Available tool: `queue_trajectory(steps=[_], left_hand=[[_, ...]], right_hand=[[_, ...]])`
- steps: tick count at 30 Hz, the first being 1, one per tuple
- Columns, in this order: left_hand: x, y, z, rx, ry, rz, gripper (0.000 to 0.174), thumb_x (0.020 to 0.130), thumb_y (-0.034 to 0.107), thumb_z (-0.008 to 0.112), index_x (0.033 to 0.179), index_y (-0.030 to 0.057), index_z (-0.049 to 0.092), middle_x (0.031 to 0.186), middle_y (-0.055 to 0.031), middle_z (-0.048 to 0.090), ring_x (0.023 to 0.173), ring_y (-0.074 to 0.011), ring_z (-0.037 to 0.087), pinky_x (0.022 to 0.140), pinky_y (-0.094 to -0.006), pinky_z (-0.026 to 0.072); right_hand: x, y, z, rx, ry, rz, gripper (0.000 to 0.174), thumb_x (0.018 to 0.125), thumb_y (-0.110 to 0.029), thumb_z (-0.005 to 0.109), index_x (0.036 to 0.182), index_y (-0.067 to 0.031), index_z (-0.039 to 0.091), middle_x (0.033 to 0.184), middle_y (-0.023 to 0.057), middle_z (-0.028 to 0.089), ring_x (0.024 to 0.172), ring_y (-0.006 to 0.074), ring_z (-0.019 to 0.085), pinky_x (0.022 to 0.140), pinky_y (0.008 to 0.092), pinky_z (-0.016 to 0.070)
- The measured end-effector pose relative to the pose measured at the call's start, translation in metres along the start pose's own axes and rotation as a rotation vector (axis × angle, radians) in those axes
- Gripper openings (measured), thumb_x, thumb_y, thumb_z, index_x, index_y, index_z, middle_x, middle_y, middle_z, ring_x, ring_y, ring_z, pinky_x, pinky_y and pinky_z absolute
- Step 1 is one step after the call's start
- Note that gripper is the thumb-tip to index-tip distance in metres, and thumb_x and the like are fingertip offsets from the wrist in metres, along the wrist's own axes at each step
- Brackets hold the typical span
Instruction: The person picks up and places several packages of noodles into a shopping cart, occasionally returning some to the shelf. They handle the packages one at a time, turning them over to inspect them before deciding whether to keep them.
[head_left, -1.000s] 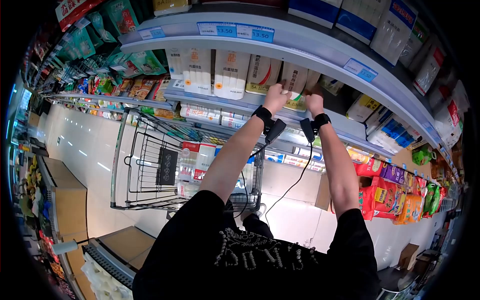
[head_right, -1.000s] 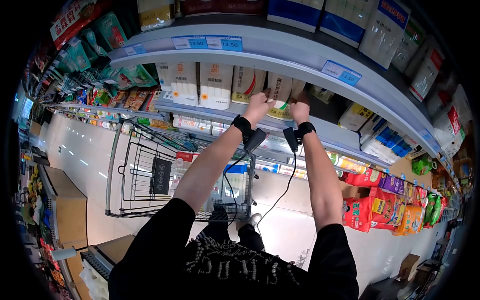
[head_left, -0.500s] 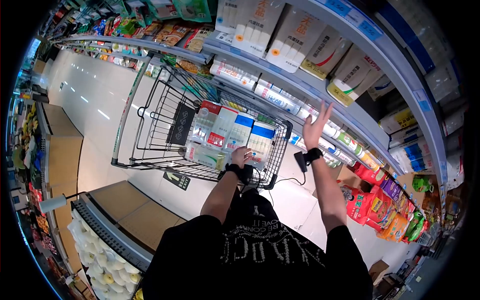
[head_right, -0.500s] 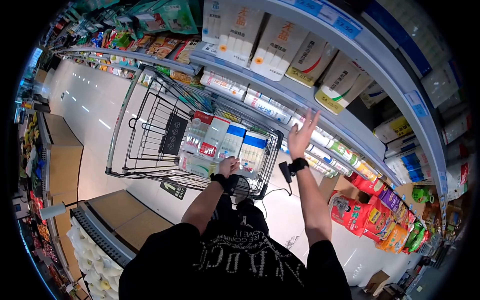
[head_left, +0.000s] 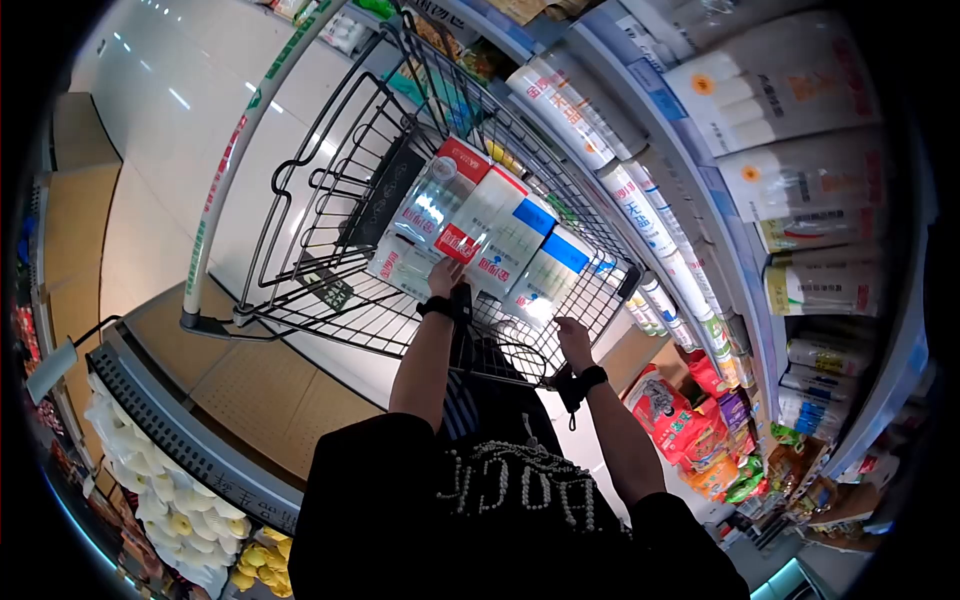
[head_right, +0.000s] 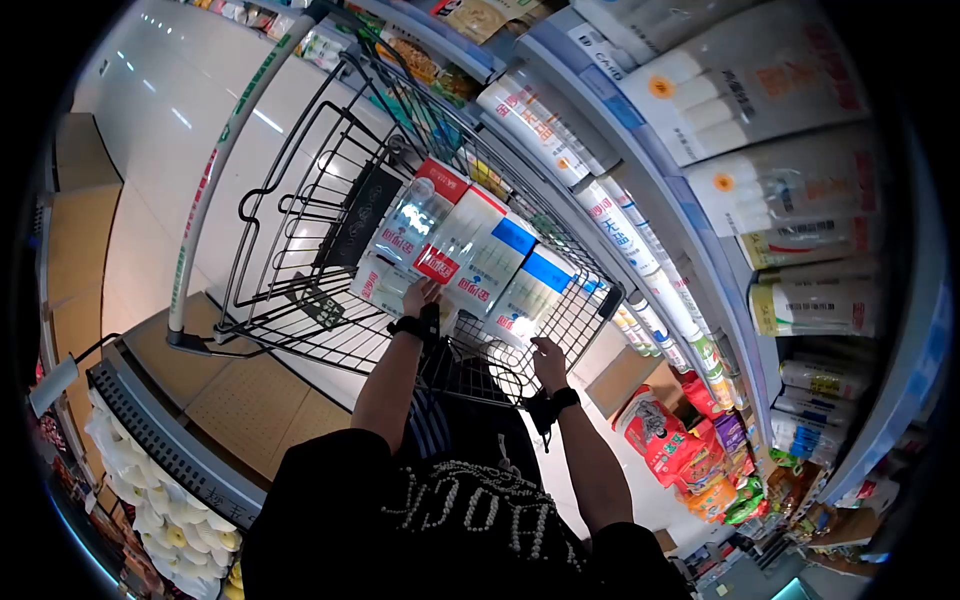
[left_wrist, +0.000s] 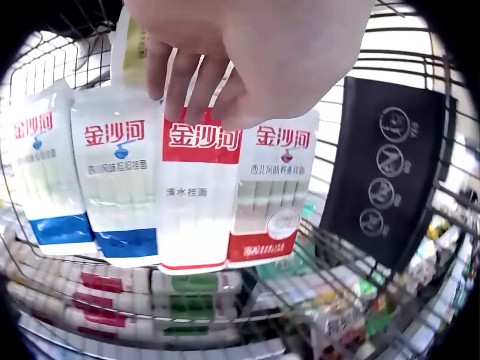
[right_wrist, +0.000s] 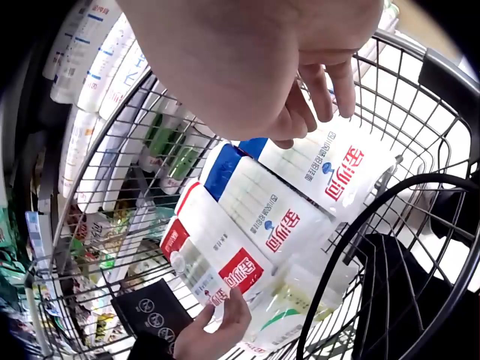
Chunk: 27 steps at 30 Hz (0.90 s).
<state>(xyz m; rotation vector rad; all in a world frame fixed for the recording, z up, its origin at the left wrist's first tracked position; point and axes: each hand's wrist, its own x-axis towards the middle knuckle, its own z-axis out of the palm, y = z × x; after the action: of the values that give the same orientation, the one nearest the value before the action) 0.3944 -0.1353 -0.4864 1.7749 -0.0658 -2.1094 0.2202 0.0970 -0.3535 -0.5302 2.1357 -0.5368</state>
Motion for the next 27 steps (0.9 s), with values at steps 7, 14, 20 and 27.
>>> queue_trajectory(steps=[7, 14, 20, 27], left_hand=[[0.099, -0.024, -0.021, 0.275, 0.139, 0.142, 0.027, 0.078, 0.027, 0.058, 0.06, 0.0131, 0.044, 0.053, 0.0006, 0.038, 0.045, -0.0119, 0.037, 0.044, -0.0285, 0.0314], [0.107, -0.005, 0.002, 0.366, 0.24, 0.07, 0.03, 0.075, 0.031, 0.059, 0.084, 0.0023, 0.061, 0.073, -0.0077, 0.059, 0.066, -0.0196, 0.055, 0.062, -0.0319, 0.0438], [0.097, 0.001, -0.004, 0.311, 0.19, 0.0, 0.058, 0.063, 0.025, 0.078, 0.107, -0.0072, 0.057, 0.107, -0.0125, 0.06, 0.097, -0.022, 0.054, 0.084, -0.0313, 0.0411], [0.073, -0.038, -0.003, 0.073, 0.015, -0.154, 0.059, 0.061, 0.024, 0.082, 0.108, -0.0026, 0.057, 0.102, -0.0097, 0.061, 0.087, -0.0195, 0.058, 0.075, -0.0305, 0.0462]], right_hand=[[0.066, -0.027, 0.01, -0.095, -0.037, -0.044, 0.02, 0.08, -0.005, 0.05, 0.097, -0.0024, 0.061, 0.093, 0.013, 0.064, 0.088, 0.0241, 0.062, 0.078, 0.0315, 0.0488], [0.108, -0.109, 0.039, -0.022, -0.092, -0.18, 0.018, 0.085, -0.006, 0.049, 0.099, -0.0034, 0.06, 0.094, 0.0142, 0.063, 0.088, 0.0262, 0.062, 0.078, 0.0333, 0.0484], [0.11, -0.139, 0.046, -0.019, -0.147, -0.138, 0.021, 0.086, -0.009, 0.051, 0.105, -0.0026, 0.058, 0.096, 0.0109, 0.064, 0.092, 0.0211, 0.061, 0.08, 0.0312, 0.0472], [0.09, -0.099, 0.029, 0.011, -0.097, -0.059, 0.02, 0.084, -0.007, 0.051, 0.102, -0.0021, 0.058, 0.095, 0.0109, 0.064, 0.09, 0.0206, 0.062, 0.078, 0.0306, 0.0491]])
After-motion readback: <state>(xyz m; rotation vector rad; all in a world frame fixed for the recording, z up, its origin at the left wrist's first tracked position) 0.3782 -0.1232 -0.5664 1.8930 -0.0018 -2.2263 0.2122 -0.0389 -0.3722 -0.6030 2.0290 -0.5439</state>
